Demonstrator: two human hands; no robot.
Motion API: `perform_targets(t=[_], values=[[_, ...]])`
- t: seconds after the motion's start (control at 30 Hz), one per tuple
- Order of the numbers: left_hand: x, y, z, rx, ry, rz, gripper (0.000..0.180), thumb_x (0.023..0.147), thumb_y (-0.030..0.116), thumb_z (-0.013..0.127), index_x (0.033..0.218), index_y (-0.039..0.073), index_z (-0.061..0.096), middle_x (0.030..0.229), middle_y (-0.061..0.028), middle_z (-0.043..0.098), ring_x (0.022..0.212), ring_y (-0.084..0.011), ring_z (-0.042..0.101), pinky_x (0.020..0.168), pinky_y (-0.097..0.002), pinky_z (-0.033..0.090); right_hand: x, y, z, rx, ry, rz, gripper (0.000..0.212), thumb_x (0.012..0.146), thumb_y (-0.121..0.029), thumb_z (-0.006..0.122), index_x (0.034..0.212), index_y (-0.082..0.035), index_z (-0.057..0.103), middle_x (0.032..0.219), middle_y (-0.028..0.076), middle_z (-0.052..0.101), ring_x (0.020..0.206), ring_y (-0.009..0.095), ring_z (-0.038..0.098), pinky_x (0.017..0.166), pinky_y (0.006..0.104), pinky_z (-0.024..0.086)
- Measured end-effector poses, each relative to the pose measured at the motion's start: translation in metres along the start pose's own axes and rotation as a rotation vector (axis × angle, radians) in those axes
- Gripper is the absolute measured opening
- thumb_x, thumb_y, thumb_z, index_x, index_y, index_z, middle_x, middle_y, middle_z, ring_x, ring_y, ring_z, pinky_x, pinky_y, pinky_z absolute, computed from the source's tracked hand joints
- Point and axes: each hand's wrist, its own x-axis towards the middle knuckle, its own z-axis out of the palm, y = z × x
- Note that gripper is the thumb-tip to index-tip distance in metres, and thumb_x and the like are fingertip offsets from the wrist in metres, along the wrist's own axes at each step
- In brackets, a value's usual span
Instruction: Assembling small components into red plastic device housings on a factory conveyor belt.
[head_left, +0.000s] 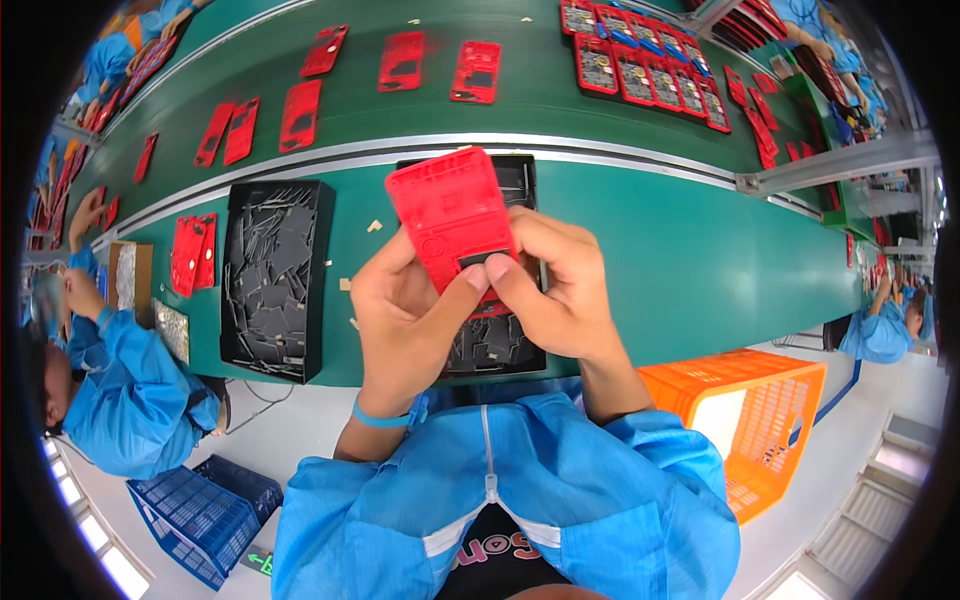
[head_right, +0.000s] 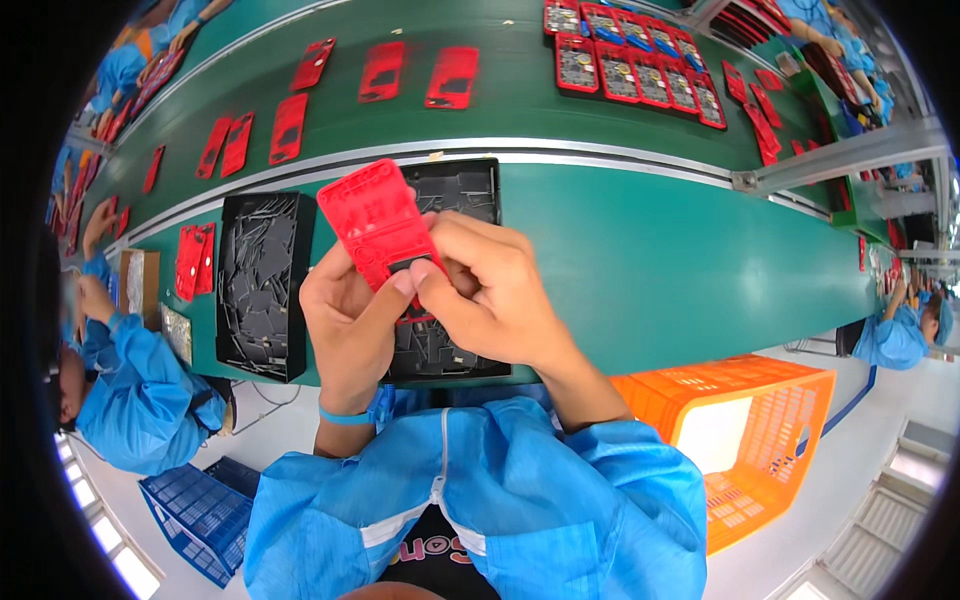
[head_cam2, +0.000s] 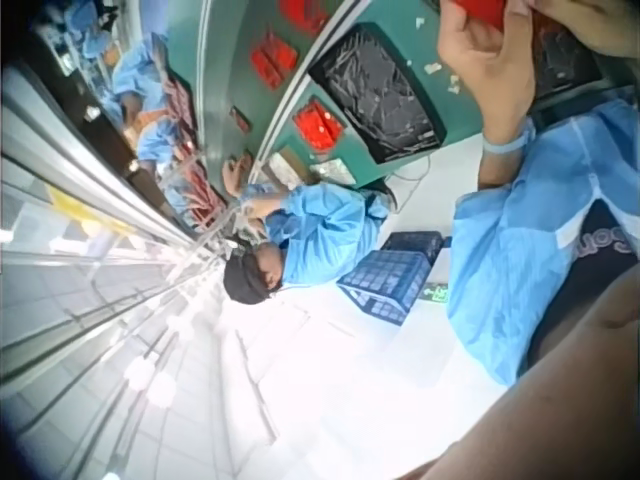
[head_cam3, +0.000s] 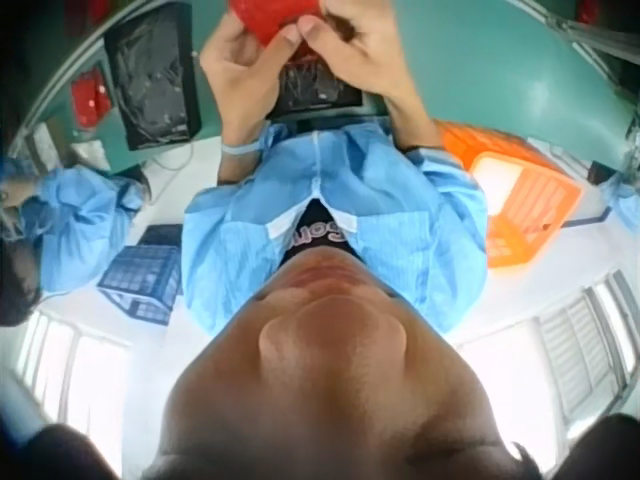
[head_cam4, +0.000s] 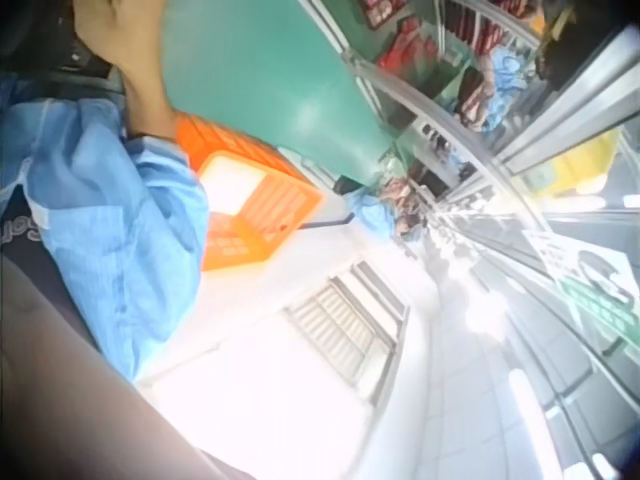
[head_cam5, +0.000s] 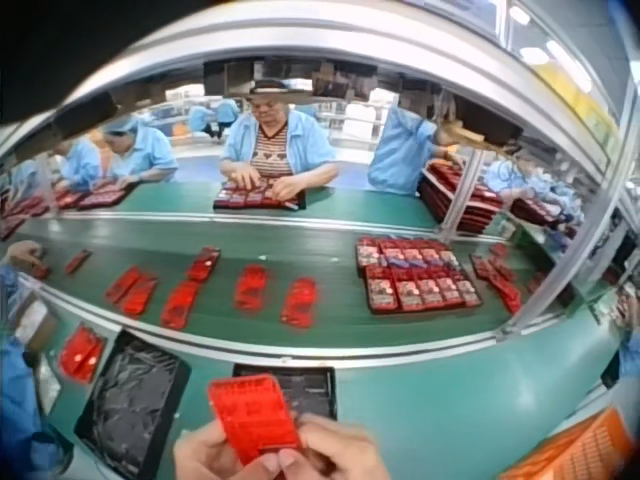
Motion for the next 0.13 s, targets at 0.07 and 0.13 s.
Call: perform_targets(t=[0.07,0.13], values=[[0.001,-0.0007,0.0025,0.009,-0.046,0.021,0.04,0.089,-0.014,0.065,0.128,-0.009,0.06,0.123,-0.0129,0.067,0.116,-0.0188,0.064,0.102,-0.0343,0.05,-0.0045,0.0093,-0.0001,0.087,0.031,-0.063,0.018,0.086,0.002,0.068,0.076,0.001,0.053,0.065,0.004,0.041,0.053,0.011,0.036,0.05,0.0299,0.027],[0.0034,-0.004,0.0022,0.031,-0.07,0.028,0.041,0.089,-0.014,0.065,0.129,-0.008,0.061,0.126,-0.0133,0.066,0.118,-0.0201,0.063,0.103,-0.0351,0.05,-0.0015,0.0016,-0.007,0.089,0.017,-0.014,0.015,0.087,0.002,0.067,0.077,0.001,0.056,0.065,0.004,0.042,0.054,0.012,0.037,0.051,0.0303,0.03]])
